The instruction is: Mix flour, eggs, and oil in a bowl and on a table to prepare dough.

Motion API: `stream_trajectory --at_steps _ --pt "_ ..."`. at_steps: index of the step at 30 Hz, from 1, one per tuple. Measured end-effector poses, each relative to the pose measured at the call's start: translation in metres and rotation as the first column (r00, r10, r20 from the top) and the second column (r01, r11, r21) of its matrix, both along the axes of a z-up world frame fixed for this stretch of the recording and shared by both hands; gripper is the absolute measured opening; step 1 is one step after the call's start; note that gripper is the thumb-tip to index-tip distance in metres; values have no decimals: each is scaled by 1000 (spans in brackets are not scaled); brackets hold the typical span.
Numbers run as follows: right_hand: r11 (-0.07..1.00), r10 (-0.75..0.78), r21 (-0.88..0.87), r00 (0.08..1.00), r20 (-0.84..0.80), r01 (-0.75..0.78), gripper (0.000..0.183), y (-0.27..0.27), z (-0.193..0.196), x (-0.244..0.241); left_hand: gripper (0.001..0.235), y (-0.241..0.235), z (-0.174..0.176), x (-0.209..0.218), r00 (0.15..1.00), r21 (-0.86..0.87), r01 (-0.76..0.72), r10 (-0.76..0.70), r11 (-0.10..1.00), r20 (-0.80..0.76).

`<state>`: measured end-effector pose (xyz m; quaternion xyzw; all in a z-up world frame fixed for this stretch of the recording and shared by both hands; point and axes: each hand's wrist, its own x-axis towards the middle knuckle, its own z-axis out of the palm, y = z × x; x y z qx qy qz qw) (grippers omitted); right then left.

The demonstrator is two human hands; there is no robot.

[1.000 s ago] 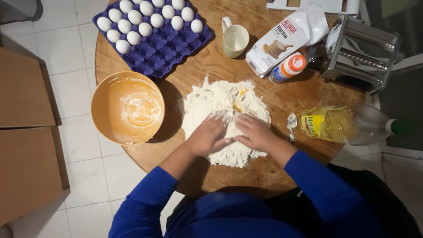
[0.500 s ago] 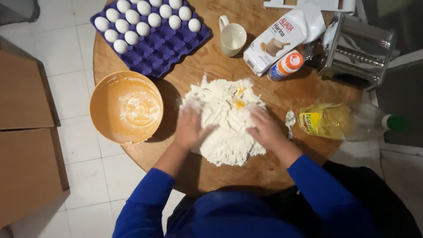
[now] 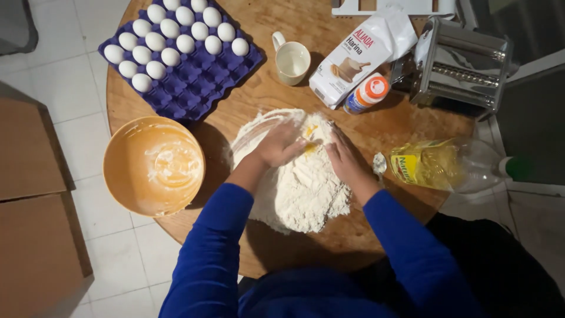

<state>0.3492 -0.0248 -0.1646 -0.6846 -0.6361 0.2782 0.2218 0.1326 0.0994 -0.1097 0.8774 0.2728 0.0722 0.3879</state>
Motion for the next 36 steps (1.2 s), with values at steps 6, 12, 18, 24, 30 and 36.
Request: stream_trajectory --at_steps 6,12,18,24,30,36 --pt "991 125 45 991 -54 -123 46 16 -59 21 77 -4 -136 9 985 -119 99 -80 988 154" --pt "792 -122 -601 992 10 104 62 18 103 -35 73 -33 -119 -21 960 -114 161 -128 980 251" --pt "905 380 245 920 -94 -349 53 -41 -49 -24 80 -83 -79 -72 936 309 124 -215 943 280" --pt "772 480 211 767 425 -600 88 -48 -27 -49 88 -103 -63 -89 971 456 101 -187 884 148" --pt "808 465 169 788 402 -564 86 -44 -20 -44 80 -109 -41 -90 985 417 20 -89 909 148" --pt "906 275 281 944 182 -318 51 -31 -12 5 101 -104 -45 -113 907 156 -404 417 901 -60"
